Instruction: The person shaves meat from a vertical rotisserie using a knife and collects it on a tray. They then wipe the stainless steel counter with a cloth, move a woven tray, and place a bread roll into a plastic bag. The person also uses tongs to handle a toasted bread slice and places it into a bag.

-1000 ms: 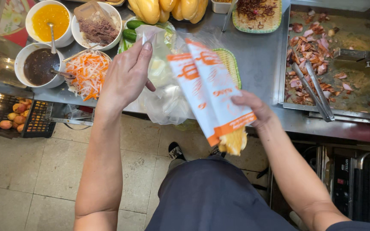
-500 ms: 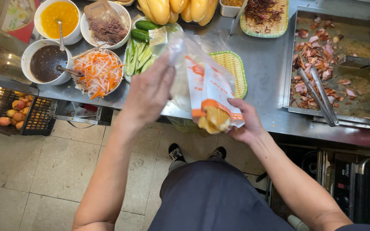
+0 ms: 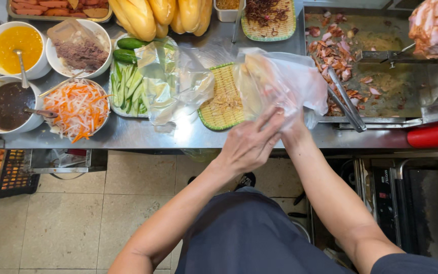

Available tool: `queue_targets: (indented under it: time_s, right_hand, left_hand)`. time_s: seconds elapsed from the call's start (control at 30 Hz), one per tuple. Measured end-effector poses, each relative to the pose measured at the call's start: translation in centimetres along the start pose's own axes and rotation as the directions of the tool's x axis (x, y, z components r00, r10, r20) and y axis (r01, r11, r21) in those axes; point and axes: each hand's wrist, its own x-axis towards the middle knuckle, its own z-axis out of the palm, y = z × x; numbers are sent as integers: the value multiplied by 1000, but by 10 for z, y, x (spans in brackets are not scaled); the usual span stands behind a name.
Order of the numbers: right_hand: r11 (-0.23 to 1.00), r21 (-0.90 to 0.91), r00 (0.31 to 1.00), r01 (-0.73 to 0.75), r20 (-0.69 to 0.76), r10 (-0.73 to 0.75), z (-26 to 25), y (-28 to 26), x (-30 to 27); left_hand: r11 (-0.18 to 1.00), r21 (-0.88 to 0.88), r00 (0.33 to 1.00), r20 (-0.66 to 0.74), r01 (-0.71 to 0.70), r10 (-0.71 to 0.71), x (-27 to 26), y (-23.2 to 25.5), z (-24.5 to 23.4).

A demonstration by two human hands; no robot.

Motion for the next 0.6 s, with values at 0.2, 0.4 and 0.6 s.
queue_targets:
  time_s: [0.2,0.4,0.6]
  right_hand:
    - [980,-34,980,-195,-37,194,-16,-3,75]
    - [853,-496,964,-162,107,245,35,-64,74]
    - [-743,-526,897,413,376,232,65,-116,43]
  left_hand:
    - [889,-379,953,-52,257,-298,69,-59,35]
    - [821,-515,883,-230,248,-410,148,-127,-2]
    - [968,-242,945,-295,69,-141,173,-148,-29]
